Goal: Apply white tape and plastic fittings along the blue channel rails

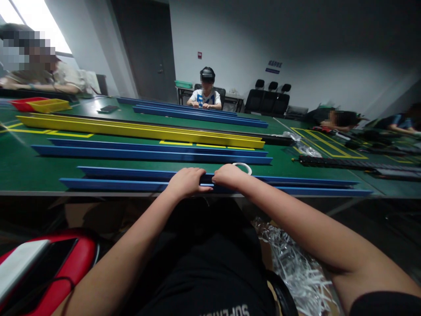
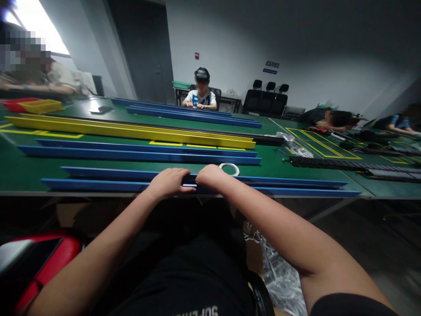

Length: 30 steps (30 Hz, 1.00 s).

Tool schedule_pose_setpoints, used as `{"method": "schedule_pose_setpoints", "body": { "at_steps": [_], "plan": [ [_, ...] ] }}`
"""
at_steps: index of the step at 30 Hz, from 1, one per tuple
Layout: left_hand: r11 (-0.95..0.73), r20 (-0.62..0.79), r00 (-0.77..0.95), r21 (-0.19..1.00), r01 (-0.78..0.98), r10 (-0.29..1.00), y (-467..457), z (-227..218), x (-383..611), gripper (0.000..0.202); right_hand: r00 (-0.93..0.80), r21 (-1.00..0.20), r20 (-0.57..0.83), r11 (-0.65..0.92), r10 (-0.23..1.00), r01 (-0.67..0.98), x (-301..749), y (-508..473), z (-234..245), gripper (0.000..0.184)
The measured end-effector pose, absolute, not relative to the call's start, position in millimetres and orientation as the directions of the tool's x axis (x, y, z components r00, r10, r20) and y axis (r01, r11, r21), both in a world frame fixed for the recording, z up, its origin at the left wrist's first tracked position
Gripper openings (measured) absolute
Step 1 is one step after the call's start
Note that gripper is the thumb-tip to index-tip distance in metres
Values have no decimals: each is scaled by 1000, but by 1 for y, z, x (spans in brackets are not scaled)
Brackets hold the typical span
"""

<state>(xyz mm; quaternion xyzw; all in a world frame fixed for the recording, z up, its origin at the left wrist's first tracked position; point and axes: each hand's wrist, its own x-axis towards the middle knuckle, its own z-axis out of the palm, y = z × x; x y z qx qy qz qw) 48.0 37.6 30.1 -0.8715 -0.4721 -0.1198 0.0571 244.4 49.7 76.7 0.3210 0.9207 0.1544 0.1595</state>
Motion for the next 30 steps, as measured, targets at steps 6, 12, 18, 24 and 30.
{"method": "schedule_pose_setpoints", "body": {
  "at_steps": [6, 12, 18, 24, 30],
  "plan": [
    [-546, 266, 523, 19, 837, 810, 37, 30, 49, 67, -781, 364, -78, 747, 620, 557, 277, 57, 67, 21],
    [-534, 262, 516, -2, 845, 815, 37, 28, 50, 66, -841, 441, -72, 774, 536, 455, 308, 58, 67, 26],
    [-524, 258, 511, -19, 851, 820, 34, 29, 50, 64, -853, 473, -159, 797, 496, 375, 307, 54, 73, 36],
    [-542, 275, 529, -33, 839, 803, 35, 28, 49, 62, -906, 495, -160, 826, 392, 269, 300, 61, 69, 27],
    [-540, 283, 528, -40, 841, 801, 33, 27, 49, 60, -974, 553, -87, 824, 208, 126, 299, 79, 56, 29]
  ]
}}
